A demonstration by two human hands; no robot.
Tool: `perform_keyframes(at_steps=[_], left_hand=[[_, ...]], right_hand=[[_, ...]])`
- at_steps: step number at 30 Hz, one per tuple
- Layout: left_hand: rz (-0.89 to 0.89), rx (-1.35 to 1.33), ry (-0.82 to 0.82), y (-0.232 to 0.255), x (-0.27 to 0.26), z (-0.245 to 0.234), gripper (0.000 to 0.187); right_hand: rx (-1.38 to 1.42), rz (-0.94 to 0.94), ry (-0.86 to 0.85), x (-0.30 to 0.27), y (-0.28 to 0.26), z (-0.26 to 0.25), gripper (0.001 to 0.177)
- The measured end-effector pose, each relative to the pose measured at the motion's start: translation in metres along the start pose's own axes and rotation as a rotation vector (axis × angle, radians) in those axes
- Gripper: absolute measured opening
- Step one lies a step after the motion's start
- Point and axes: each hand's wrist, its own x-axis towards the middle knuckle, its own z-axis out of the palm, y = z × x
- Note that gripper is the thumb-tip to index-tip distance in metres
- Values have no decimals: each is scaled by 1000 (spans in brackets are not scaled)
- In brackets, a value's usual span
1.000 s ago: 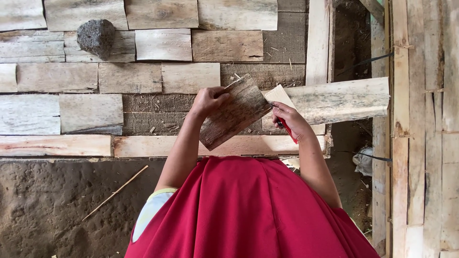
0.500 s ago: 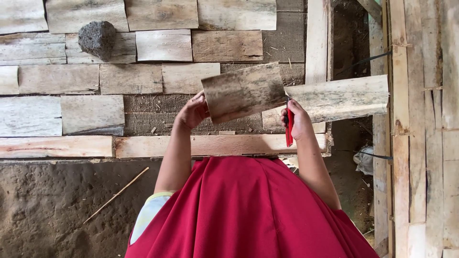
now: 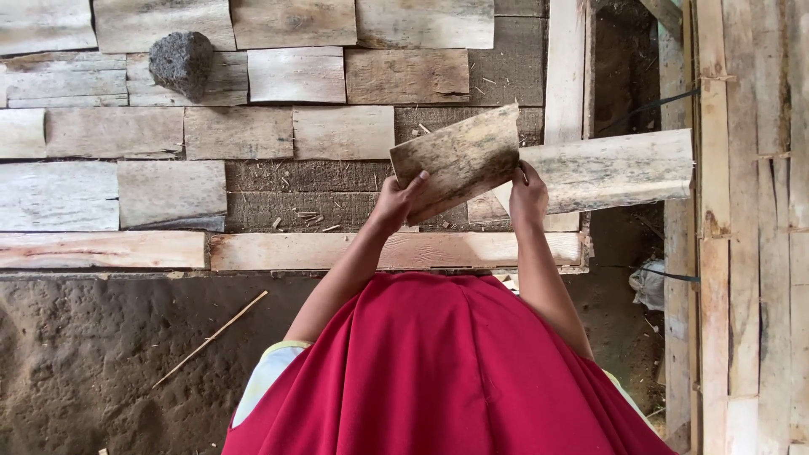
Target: Cutting thin wood pieces with a utility knife and arranging them to cover a floor surface
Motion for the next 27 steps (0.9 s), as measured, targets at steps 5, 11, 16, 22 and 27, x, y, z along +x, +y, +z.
perform_keyframes(at_steps=[5, 11, 16, 22, 27], left_hand=[[29, -34, 100, 25, -9, -21, 31], [52, -143, 153, 37, -5, -28, 24], [29, -135, 158, 29, -3, -40, 25], [9, -184, 147, 10, 6, -52, 23], [15, -179, 156, 10, 3, -48, 22]], right_hand=[[168, 5, 76, 19, 29, -23, 32], [656, 180, -452, -21, -36, -50, 31], [731, 112, -644, -21, -37, -43, 17], [638, 47, -648, -24, -39, -39, 21], [496, -51, -396, -12, -23, -33, 18]])
